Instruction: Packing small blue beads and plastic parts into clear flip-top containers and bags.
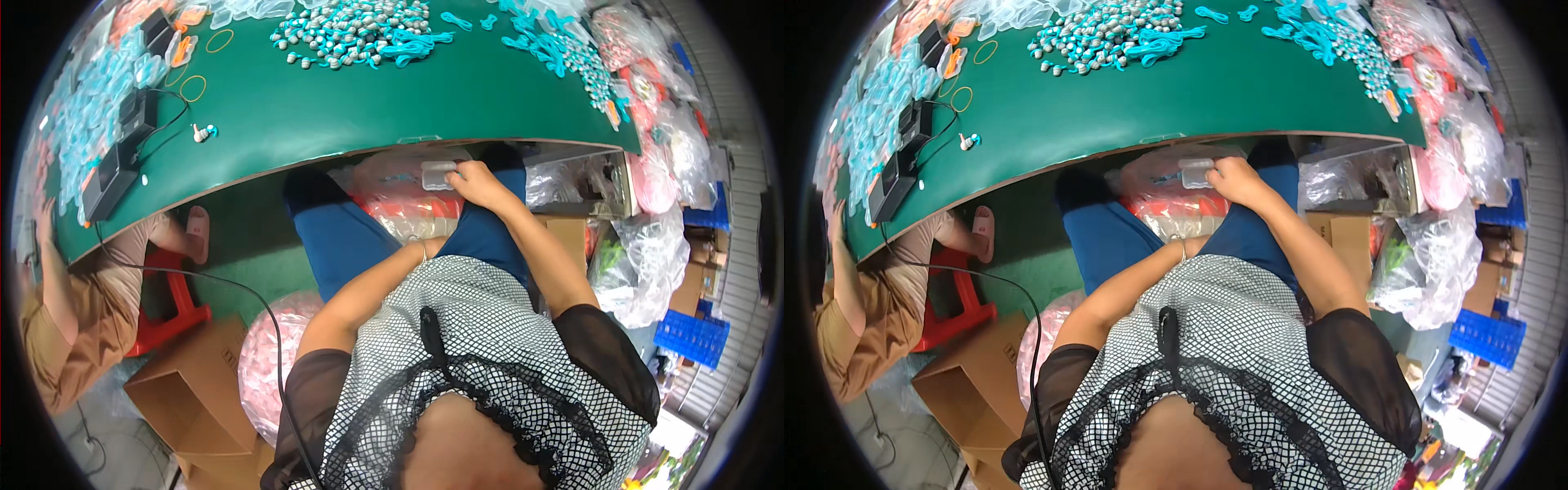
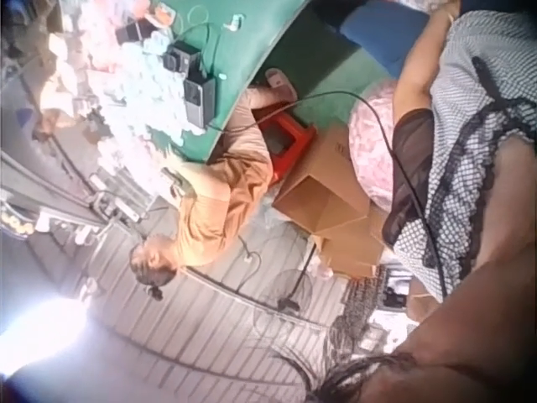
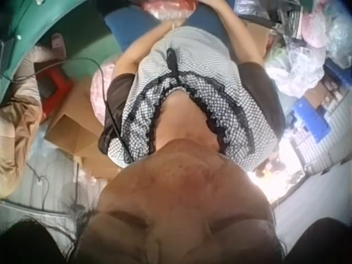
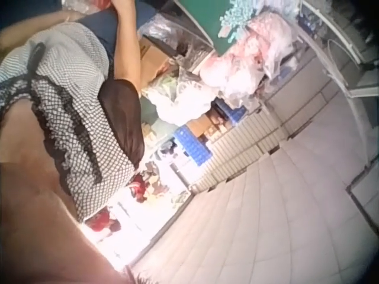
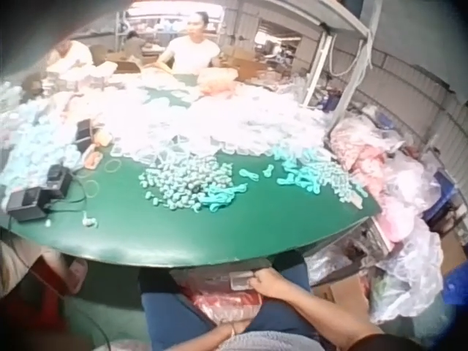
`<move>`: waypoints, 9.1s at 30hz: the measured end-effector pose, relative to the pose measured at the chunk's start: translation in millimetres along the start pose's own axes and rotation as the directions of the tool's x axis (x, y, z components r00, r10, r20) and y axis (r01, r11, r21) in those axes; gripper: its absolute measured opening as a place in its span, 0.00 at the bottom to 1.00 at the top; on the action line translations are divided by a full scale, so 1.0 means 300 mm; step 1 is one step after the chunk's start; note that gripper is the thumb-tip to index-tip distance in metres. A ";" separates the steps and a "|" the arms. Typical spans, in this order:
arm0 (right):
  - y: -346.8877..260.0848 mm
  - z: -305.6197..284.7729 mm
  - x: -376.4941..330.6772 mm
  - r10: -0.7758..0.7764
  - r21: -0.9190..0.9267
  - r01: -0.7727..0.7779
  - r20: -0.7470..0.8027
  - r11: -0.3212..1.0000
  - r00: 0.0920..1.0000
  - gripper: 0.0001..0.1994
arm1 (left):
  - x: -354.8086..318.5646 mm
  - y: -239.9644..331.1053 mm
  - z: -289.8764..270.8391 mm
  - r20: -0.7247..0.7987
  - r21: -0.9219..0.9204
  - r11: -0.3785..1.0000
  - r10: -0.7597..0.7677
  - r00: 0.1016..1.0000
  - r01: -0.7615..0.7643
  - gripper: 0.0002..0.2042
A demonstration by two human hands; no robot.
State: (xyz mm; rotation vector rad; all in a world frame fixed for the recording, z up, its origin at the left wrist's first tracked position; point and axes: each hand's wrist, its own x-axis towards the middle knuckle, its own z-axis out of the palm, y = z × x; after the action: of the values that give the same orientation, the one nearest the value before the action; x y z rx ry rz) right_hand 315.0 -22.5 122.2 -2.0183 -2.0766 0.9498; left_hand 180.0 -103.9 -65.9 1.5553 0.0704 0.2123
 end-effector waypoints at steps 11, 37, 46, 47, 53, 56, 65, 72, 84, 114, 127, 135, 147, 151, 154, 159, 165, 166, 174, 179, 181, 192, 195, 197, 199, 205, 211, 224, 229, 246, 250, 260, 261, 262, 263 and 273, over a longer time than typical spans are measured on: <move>0.131 -0.140 -0.129 -0.119 0.376 0.146 -0.096 0.915 0.988 0.10 | -0.080 0.351 -0.060 -0.558 0.030 0.910 -0.329 0.762 0.414 0.13; -0.096 -0.583 0.180 -0.170 0.230 0.154 0.048 0.961 0.984 0.11 | 0.058 1.067 -0.493 -0.705 0.702 0.540 0.430 0.565 0.465 0.24; -0.104 -0.688 0.281 -0.204 -0.090 0.249 0.351 0.964 0.914 0.13 | 0.151 1.046 -0.638 -0.607 0.757 0.555 0.403 0.685 0.345 0.26; -0.113 -0.700 0.293 -0.184 -0.156 0.255 0.365 0.954 0.913 0.13 | 0.148 1.049 -0.627 -0.675 0.677 0.639 0.343 0.653 0.365 0.25; -0.171 -0.719 0.318 -0.455 -0.086 0.490 0.260 0.867 0.851 0.13 | 0.115 1.012 -0.557 -0.758 0.589 0.631 0.216 0.615 0.505 0.19; -0.153 -0.656 0.317 -0.545 -0.017 0.546 0.055 0.837 0.837 0.12 | 0.097 1.016 -0.530 -0.763 0.610 0.614 0.284 0.580 0.501 0.22; 0.033 -0.587 0.231 -0.221 0.281 0.351 -0.404 0.893 0.887 0.08 | 0.116 1.017 -0.537 -0.457 0.839 0.435 0.235 0.858 0.328 0.24; 0.019 -0.571 0.172 -0.368 0.093 0.457 -0.461 0.885 0.807 0.11 | 0.185 0.999 -0.553 -0.845 0.530 0.434 0.346 0.408 0.728 0.19; -0.013 -0.591 0.126 -0.434 -0.066 0.437 -0.323 0.897 0.841 0.14 | 0.072 1.042 -0.561 -0.817 0.567 0.485 0.228 0.530 0.665 0.21; 0.022 -0.497 0.075 -0.122 0.237 0.349 -0.644 0.907 0.755 0.11 | 0.053 1.073 -0.517 -0.779 0.569 0.620 0.197 0.595 0.540 0.33; -0.136 -0.445 -0.013 -0.636 -0.117 0.696 -0.533 0.709 0.558 0.08 | 0.059 0.984 -0.474 -0.738 0.674 0.524 0.433 0.519 0.521 0.37; -0.150 -0.431 -0.004 -0.704 -0.337 0.623 -0.432 0.706 0.564 0.07 | 0.051 0.974 -0.467 -0.722 0.690 0.544 0.469 0.509 0.478 0.37; -0.080 -0.505 0.044 -0.524 -0.383 0.357 -0.612 0.852 0.592 0.08 | 0.049 0.978 -0.463 -0.742 0.669 0.545 0.450 0.496 0.506 0.34; -0.073 -0.492 0.067 -0.560 -0.442 0.351 -0.567 0.826 0.604 0.07 | 0.056 0.974 -0.467 -0.740 0.671 0.551 0.458 0.493 0.496 0.34; -0.078 -0.489 0.041 -0.494 -0.322 0.375 -0.601 0.869 0.628 0.06 | 0.054 0.970 -0.468 -0.736 0.676 0.553 0.475 0.482 0.487 0.34; -0.142 -0.431 -0.052 -0.419 -0.021 0.503 -0.583 0.864 0.696 0.04 | 0.048 0.970 -0.468 -0.738 0.675 0.544 0.477 0.478 0.499 0.34; -0.177 -0.345 -0.039 -0.391 -0.025 0.486 -0.630 0.874 0.671 0.04 | 0.056 0.963 -0.466 -0.724 0.690 0.528 0.502 0.473 0.496 0.33; -0.177 -0.340 -0.038 -0.393 -0.026 0.487 -0.629 0.873 0.671 0.04 | 0.055 0.961 -0.466 -0.725 0.689 0.528 0.502 0.471 0.497 0.33; -0.197 -0.376 -0.043 -0.473 -0.265 0.394 -0.569 0.880 0.673 0.03 | 0.050 0.954 -0.466 -0.692 0.720 0.494 0.557 0.459 0.487 0.32; -0.207 -0.416 -0.045 -0.467 -0.239 0.403 -0.516 0.883 0.718 0.03 | 0.050 0.944 -0.467 -0.693 0.720 0.492 0.552 0.464 0.490 0.33; -0.190 -0.434 -0.043 -0.451 -0.205 0.414 -0.577 0.887 0.680 0.03 | 0.049 0.944 -0.468 -0.696 0.717 0.492 0.542 0.471 0.493 0.35; -0.019 -0.481 0.050 -0.333 -0.183 0.281 -0.620 0.942 0.711 0.10 | 0.050 0.956 -0.469 -0.695 0.718 0.493 0.542 0.472 0.491 0.35; -0.021 -0.480 0.059 -0.253 -0.063 0.278 -0.640 0.958 0.726 0.10 | 0.051 0.955 -0.467 -0.706 0.708 0.510 0.524 0.477 0.488 0.36; -0.003 -0.475 0.080 -0.261 -0.089 0.276 -0.679 0.957 0.686 0.10 | 0.051 0.954 -0.466 -0.709 0.705 0.511 0.520 0.476 0.491 0.36; 0.011 -0.481 0.090 -0.271 -0.117 0.271 -0.714 0.955 0.646 0.09 | 0.050 0.955 -0.466 -0.713 0.701 0.514 0.516 0.475 0.494 0.36; 0.036 -0.516 0.086 -0.220 -0.081 0.222 -0.660 0.972 0.718 0.04 | 0.050 0.961 -0.467 -0.719 0.695 0.513 0.503 0.480 0.503 0.34; 0.050 -0.513 0.061 -0.157 0.163 0.325 -0.626 0.932 0.764 0.06 | 0.048 0.961 -0.465 -0.724 0.689 0.516 0.495 0.480 0.508 0.34; 0.003 -0.523 0.012 -0.307 0.047 0.388 -0.527 0.921 0.793 0.07 | 0.049 0.957 -0.469 -0.707 0.707 0.513 0.531 0.467 0.487 0.34; -0.129 -0.452 -0.057 -0.376 0.157 0.526 -0.534 0.836 0.757 0.06 | 0.049 0.956 -0.470 -0.697 0.717 0.503 0.547 0.464 0.483 0.34; -0.133 -0.465 -0.013 -0.550 -0.016 0.594 -0.397 0.804 0.735 0.23 | 0.047 0.946 -0.470 -0.685 0.728 0.487 0.553 0.475 0.483 0.30; -0.119 -0.461 0.004 -0.634 -0.017 0.666 -0.325 0.746 0.702 0.23 | 0.051 0.941 -0.466 -0.659 0.751 0.454 0.571 0.490 0.480 0.21; -0.128 -0.385 0.033 -0.656 -0.080 0.711 -0.467 0.699 0.593 0.15 | 0.018 0.954 -0.470 -0.705 0.686 0.648 0.479 0.522 0.332 0.11; -0.135 -0.377 0.025 -0.642 -0.051 0.709 -0.474 0.703 0.603 0.14 | 0.010 0.953 -0.473 -0.712 0.679 0.651 0.469 0.523 0.339 0.11; -0.139 -0.373 0.023 -0.639 -0.038 0.709 -0.470 0.704 0.609 0.14 | 0.005 0.952 -0.481 -0.701 0.683 0.663 0.478 0.529 0.307 0.10; -0.142 -0.374 0.025 -0.623 -0.011 0.708 -0.484 0.707 0.614 0.12 | -0.001 0.952 -0.487 -0.692 0.685 0.675 0.485 0.535 0.274 0.09; -0.089 -0.099 -0.091 -0.535 0.257 0.628 -0.349 0.735 0.769 0.14 | -0.034 0.969 -0.532 -0.788 0.584 0.795 0.508 0.347 0.161 0.07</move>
State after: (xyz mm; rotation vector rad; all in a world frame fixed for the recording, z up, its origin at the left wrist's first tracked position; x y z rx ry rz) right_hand 309.2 -35.2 168.4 -1.1066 -2.0056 0.8107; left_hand 115.3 51.8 219.7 1.8465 0.9785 1.4208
